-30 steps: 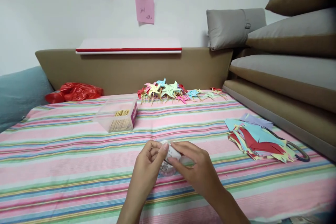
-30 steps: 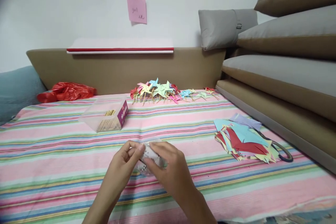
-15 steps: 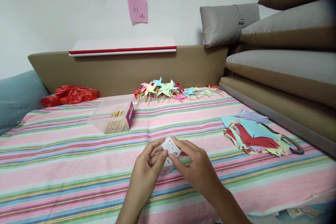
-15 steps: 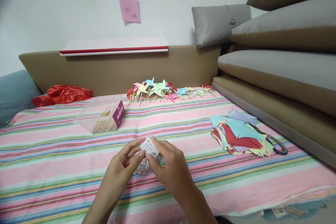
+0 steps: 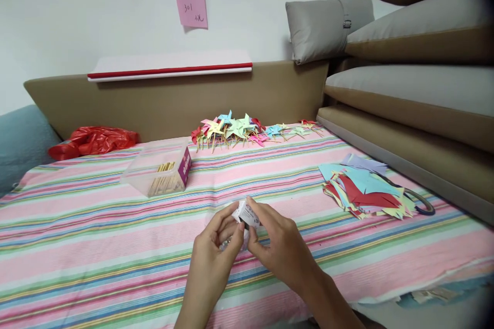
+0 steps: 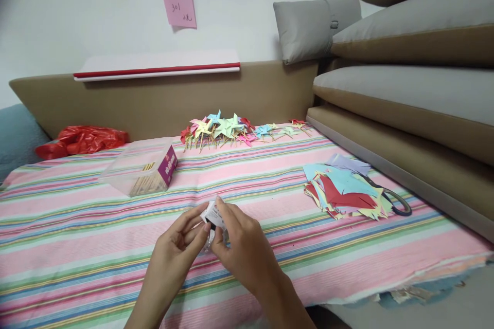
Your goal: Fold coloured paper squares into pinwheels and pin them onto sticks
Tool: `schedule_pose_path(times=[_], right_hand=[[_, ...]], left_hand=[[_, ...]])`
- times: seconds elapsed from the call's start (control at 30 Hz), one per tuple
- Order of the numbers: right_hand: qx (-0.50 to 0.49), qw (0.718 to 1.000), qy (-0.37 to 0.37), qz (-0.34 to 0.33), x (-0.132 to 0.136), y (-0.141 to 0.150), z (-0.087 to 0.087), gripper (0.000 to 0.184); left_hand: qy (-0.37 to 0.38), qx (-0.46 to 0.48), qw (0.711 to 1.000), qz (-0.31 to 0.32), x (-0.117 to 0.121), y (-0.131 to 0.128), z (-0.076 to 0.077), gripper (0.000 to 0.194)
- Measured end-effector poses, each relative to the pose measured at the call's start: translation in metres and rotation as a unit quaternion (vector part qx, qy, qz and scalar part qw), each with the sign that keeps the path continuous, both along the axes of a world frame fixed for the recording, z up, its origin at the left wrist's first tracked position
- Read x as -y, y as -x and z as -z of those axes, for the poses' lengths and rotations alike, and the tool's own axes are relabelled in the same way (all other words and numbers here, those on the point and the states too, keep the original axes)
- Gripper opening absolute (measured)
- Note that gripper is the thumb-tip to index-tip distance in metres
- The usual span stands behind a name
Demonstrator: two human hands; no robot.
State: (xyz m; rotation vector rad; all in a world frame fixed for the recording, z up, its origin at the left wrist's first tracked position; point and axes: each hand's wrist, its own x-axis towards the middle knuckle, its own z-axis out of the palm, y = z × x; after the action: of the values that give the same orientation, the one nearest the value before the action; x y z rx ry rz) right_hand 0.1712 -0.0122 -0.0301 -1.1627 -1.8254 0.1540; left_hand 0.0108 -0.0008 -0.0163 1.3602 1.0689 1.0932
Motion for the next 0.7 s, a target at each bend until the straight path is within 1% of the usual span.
schedule_pose_path(times=[0.17,0.27,0.4,0.5,0.57,0.63,0.7], right_hand=[[0.016,0.999,-0.033,0.009,0.000,0.004,0.003,0.055],[0.017,0.998,-0.052,0.012,0.001,0.006,0.003,0.053],[-0.034,0.999,-0.016,0.012,0.002,0.005,0.002,0.054],[-0.097,0.995,0.001,0.009,0.003,0.001,0.000,0.051],[-0.120,0.993,0.000,0.005,0.003,-0.002,-0.001,0.046],[-0.130,0.991,-0.002,0.007,0.003,-0.004,-0.001,0.044],[-0.135,0.991,-0.005,0.017,0.002,-0.005,-0.001,0.043]], left_hand=[[0.007,0.013,1.000,-0.013,-0.002,-0.001,0.003,0.056],[0.006,-0.006,1.000,-0.029,-0.002,0.000,0.005,0.058],[0.011,-0.025,0.999,-0.040,0.000,0.000,0.001,0.058],[0.023,0.007,0.999,-0.027,0.002,-0.001,-0.006,0.055],[0.029,0.029,0.999,-0.011,0.004,-0.002,-0.011,0.052],[0.028,0.040,0.999,0.002,0.005,-0.002,-0.012,0.047],[0.022,0.038,0.999,0.016,0.004,-0.001,-0.011,0.045]])
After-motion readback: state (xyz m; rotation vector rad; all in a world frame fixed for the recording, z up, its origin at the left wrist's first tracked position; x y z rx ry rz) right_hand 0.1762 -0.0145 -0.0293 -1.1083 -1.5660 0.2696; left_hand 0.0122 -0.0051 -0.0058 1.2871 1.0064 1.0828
